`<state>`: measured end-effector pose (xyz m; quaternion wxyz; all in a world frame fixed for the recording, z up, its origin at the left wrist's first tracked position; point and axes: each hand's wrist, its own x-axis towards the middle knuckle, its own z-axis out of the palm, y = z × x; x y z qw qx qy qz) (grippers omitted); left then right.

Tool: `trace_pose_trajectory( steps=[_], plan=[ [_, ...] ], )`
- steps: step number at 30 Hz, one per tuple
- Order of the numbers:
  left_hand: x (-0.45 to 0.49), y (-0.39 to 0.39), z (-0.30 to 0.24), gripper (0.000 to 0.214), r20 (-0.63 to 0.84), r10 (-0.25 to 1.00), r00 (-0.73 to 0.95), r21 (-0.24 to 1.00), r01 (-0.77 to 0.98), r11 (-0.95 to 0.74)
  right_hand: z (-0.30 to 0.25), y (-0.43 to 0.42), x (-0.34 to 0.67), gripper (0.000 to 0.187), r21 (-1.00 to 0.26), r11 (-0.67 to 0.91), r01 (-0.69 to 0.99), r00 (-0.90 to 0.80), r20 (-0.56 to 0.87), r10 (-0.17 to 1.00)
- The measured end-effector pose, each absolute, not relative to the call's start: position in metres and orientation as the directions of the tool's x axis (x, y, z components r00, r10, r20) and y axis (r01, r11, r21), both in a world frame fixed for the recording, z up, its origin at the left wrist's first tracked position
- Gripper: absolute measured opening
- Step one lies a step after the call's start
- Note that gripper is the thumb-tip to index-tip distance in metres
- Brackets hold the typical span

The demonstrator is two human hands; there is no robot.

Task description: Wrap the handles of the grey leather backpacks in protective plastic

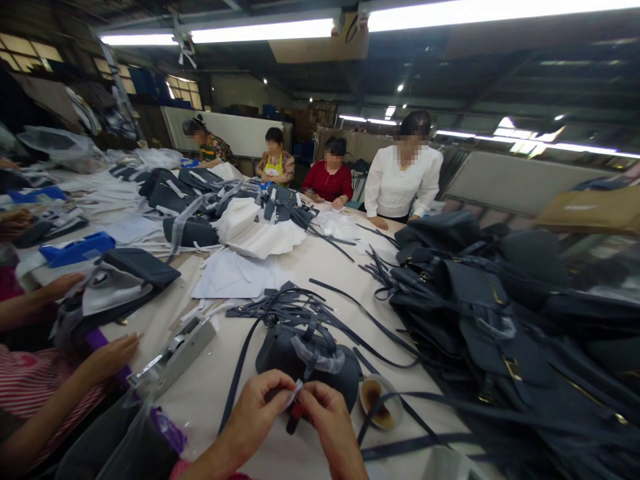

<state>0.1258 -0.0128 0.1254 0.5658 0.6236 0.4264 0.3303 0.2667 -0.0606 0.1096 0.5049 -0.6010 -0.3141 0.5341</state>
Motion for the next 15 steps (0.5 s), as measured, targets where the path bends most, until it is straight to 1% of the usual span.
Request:
trace_pose_trajectory(
  steps=[3,6,10,12,15],
  plan=[
    [0.124,-0.014,0.124,0.012,-0.078,0.902,0.424,0.992,0.126,0.027,0.109,-0.058,0.262,0.036,-0.934,-0.294,-0.205,0.222,-0.337,0.915],
    [0.125,-0.014,0.117,0.005,-0.083,0.922,0.378,0.995,0.079,0.057,0.106,-0.054,0.259,0.041,-0.906,-0.305,-0.293,0.233,-0.377,0.896],
    [0.128,-0.014,0.109,0.013,-0.108,0.928,0.356,0.994,0.057,0.094,0.099,-0.051,0.258,0.056,-0.892,-0.229,-0.389,0.254,-0.343,0.904],
    [0.129,-0.014,0.106,0.015,-0.115,0.929,0.351,0.993,0.039,0.109,0.099,-0.051,0.258,0.052,-0.882,-0.220,-0.416,0.226,-0.335,0.915],
    [0.131,-0.014,0.103,0.018,-0.122,0.937,0.328,0.992,0.018,0.122,0.104,-0.053,0.260,0.034,-0.841,-0.232,-0.489,0.171,-0.353,0.920]
  ],
)
